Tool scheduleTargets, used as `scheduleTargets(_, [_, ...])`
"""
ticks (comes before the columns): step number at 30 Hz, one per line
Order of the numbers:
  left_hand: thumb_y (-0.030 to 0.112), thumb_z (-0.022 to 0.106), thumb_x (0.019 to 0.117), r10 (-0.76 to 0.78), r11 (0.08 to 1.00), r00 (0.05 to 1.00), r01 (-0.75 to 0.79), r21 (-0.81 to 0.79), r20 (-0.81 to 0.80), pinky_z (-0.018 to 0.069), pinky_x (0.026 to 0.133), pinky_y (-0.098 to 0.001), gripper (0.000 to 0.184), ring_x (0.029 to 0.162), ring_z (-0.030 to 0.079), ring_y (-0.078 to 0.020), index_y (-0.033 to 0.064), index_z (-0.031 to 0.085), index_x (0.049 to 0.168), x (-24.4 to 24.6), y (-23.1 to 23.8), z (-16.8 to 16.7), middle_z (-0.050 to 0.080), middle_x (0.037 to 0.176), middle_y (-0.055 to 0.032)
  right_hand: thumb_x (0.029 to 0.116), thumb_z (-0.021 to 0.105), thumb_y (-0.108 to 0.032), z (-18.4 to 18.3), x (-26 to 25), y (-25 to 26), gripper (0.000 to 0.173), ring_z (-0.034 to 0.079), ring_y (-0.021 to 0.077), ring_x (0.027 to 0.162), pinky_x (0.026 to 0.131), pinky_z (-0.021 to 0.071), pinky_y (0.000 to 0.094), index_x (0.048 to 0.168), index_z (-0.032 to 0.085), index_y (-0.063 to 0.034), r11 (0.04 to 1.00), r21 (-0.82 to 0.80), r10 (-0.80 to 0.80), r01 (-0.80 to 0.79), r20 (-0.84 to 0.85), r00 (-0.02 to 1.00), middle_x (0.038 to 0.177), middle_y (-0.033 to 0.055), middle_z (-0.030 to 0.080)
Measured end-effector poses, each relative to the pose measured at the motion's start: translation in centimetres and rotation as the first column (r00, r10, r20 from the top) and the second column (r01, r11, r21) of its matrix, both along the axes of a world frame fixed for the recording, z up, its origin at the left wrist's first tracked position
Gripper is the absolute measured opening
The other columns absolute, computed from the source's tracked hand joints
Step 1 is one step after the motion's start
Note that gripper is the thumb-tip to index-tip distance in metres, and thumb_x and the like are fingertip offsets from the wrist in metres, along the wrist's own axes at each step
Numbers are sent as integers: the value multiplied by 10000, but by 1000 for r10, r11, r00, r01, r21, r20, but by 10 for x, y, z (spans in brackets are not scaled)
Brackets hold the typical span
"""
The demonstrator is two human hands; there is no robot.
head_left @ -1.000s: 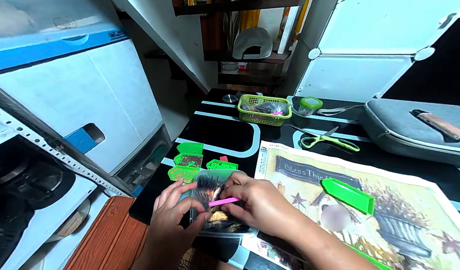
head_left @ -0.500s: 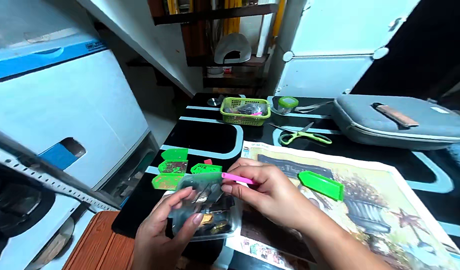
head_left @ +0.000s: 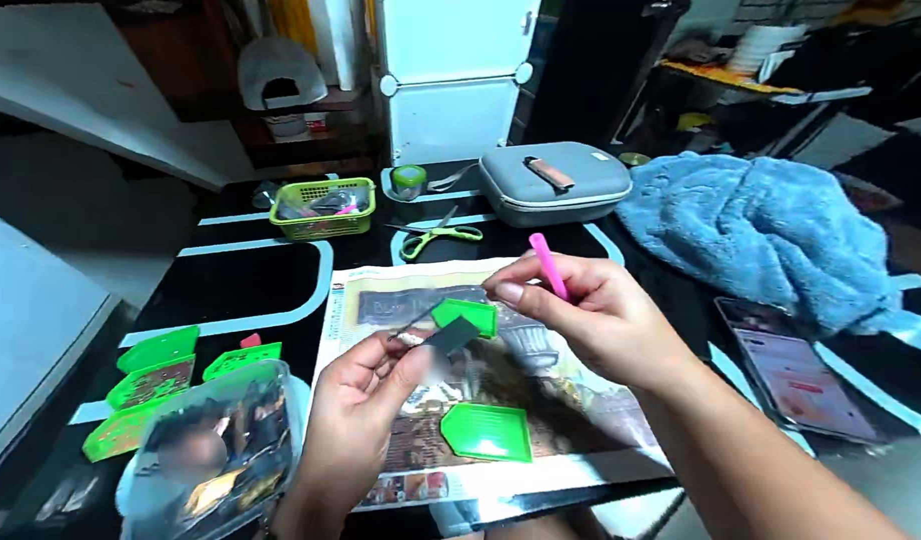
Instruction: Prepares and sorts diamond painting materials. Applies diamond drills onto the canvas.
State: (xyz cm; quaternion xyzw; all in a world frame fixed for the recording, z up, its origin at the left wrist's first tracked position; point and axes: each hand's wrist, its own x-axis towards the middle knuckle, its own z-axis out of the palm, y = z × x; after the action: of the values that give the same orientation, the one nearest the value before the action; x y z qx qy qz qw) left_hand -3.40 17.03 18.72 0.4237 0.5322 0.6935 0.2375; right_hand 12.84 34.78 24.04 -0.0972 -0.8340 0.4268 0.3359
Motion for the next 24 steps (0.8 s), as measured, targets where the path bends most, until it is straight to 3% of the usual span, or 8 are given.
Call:
scheduleTargets(3, [235, 681, 961, -79, 986, 993, 65, -153, -88, 590, 772, -223, 171, 850, 704, -60, 112, 763, 1048, 1, -7, -17, 752, 941, 16, 1011, 619, -243, -26, 35, 13, 167, 517, -25, 577, 489, 403, 130, 1015, 763, -159, 990, -62, -121, 123, 31, 992, 849, -94, 698])
scheduleTargets(6, [229, 660, 984, -157, 963, 948, 85, -254, -277, 603, 832, -221, 191, 915, 715, -42, 87, 754, 1069, 0, -18, -33, 762, 993, 30, 997, 619, -272, -52, 62, 18, 163, 503, -28, 541, 476, 389, 135, 973, 758, -190, 962, -141, -224, 232, 73, 972, 795, -104, 698])
scheduleTargets(8, [268, 635, 1002, -179, 954, 864, 36, -297, -471, 590, 867, -194, 225, 947, 706, -5, 101, 758, 1090, -3, -23, -40, 760, 1019, 45, 978, 645, -301, -69, 74, 16, 160, 574, -7, 597, 526, 462, 152, 964, 765, -197, 943, -196, -256, 269, 87, 963, 780, -90, 701])
scheduleTargets(11, [326, 586, 1017, -168, 950, 721, -63, -305, -672, 553, 886, -223, 249, 950, 685, 2, 162, 766, 1068, -3, -23, -45, 757, 995, 75, 959, 679, -312, -87, 83, 11, 142, 574, -2, 590, 537, 466, 143, 954, 777, -209, 922, -277, -267, 271, 51, 962, 743, -78, 689])
scheduleTargets(16, [346, 560, 1024, -160, 952, 663, -94, -293, -732, 549, 882, -265, 265, 940, 688, -9, 180, 764, 1052, -2, -19, -49, 758, 981, 90, 964, 683, -324, -94, 89, 5, 145, 510, -33, 540, 496, 411, 112, 955, 781, -218, 916, -317, -260, 244, -8, 966, 727, -87, 669])
scheduleTargets(24, [319, 547, 1032, -126, 966, 629, -97, -239, -767, 528, 851, -265, 263, 899, 674, -31, 164, 759, 1041, 3, -18, -57, 746, 936, 73, 965, 688, -340, -95, 91, 5, 149, 503, -42, 532, 494, 407, 101, 960, 779, -222, 922, -312, -248, 230, -19, 968, 729, -91, 672])
